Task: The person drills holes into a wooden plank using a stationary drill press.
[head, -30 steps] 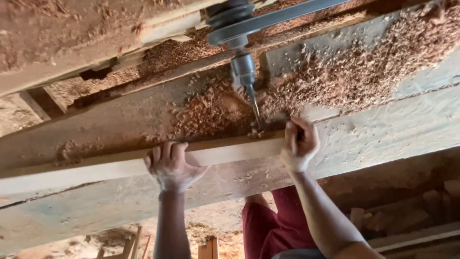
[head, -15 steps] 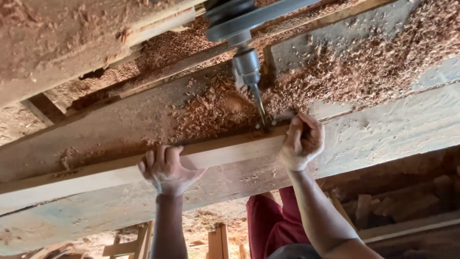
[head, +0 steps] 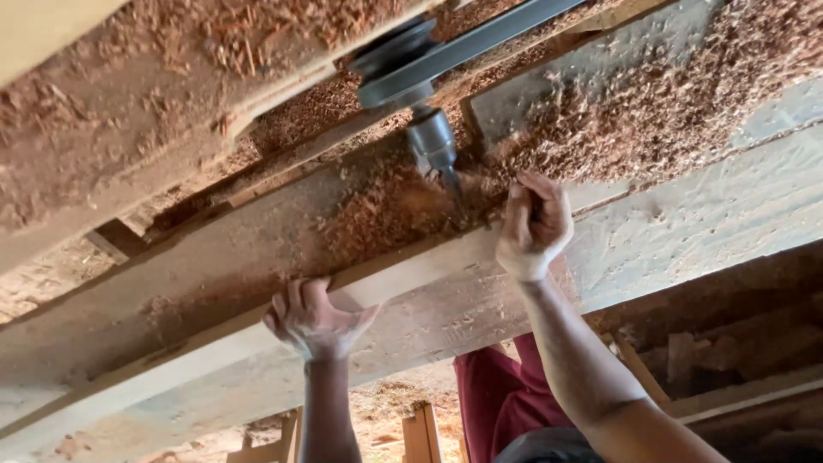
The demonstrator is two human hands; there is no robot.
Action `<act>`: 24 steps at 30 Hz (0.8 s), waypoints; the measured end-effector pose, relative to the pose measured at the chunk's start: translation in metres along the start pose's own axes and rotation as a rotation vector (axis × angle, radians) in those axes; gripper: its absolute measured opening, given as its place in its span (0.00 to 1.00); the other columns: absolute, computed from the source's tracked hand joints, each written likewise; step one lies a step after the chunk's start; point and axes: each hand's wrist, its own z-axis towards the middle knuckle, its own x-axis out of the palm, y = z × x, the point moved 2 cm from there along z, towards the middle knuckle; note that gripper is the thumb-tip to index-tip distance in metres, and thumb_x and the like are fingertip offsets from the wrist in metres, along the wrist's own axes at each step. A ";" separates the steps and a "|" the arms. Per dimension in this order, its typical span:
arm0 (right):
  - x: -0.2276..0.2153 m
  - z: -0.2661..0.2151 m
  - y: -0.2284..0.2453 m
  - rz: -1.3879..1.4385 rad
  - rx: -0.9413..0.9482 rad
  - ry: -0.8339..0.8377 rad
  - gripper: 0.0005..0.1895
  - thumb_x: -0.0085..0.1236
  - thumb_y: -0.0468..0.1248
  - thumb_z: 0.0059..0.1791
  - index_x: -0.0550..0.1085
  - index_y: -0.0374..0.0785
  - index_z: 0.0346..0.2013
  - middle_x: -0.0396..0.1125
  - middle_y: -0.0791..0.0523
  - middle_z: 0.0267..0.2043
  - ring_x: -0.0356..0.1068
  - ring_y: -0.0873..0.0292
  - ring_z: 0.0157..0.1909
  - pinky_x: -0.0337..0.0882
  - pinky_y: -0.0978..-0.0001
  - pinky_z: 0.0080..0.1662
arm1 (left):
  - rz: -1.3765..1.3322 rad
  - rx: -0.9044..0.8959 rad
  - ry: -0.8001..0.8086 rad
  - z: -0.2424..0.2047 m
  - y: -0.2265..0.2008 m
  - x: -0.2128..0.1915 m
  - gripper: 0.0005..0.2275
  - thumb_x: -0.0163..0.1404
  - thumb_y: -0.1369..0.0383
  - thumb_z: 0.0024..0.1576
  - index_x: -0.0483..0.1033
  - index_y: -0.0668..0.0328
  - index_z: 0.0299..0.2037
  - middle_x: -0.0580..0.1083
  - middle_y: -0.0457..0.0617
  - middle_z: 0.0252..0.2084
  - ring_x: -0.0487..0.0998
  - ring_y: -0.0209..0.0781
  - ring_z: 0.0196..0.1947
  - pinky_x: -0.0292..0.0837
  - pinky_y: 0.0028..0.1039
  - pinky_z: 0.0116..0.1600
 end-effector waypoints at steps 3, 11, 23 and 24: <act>-0.005 -0.006 -0.013 0.062 0.075 0.076 0.09 0.47 0.25 0.57 0.74 0.39 0.44 0.65 0.66 0.29 0.52 0.76 0.21 0.57 0.85 0.22 | -0.003 0.005 0.002 -0.004 0.002 0.000 0.33 0.46 0.24 0.42 0.70 0.48 0.27 0.72 0.46 0.30 0.69 0.45 0.32 0.60 0.40 0.46; -0.019 -0.017 0.008 -0.253 -0.098 0.132 0.07 0.53 0.29 0.54 0.74 0.44 0.45 0.66 0.62 0.32 0.57 0.66 0.33 0.60 0.70 0.46 | 0.019 0.008 0.089 0.018 -0.020 -0.030 0.32 0.59 0.28 0.36 0.75 0.47 0.33 0.73 0.47 0.37 0.71 0.48 0.40 0.57 0.40 0.48; -0.017 0.009 0.015 -0.395 -0.059 0.159 0.13 0.49 0.25 0.57 0.75 0.42 0.52 0.70 0.60 0.36 0.59 0.64 0.36 0.60 0.72 0.47 | -0.023 0.050 0.160 0.002 -0.009 -0.006 0.32 0.57 0.29 0.36 0.74 0.49 0.33 0.71 0.48 0.35 0.69 0.47 0.38 0.57 0.39 0.47; -0.014 0.011 0.009 -0.346 -0.093 0.135 0.13 0.49 0.26 0.57 0.74 0.42 0.53 0.69 0.61 0.36 0.58 0.65 0.36 0.60 0.73 0.47 | -0.023 0.046 0.157 0.006 -0.012 -0.010 0.32 0.56 0.29 0.37 0.74 0.49 0.33 0.71 0.47 0.35 0.69 0.46 0.38 0.57 0.38 0.47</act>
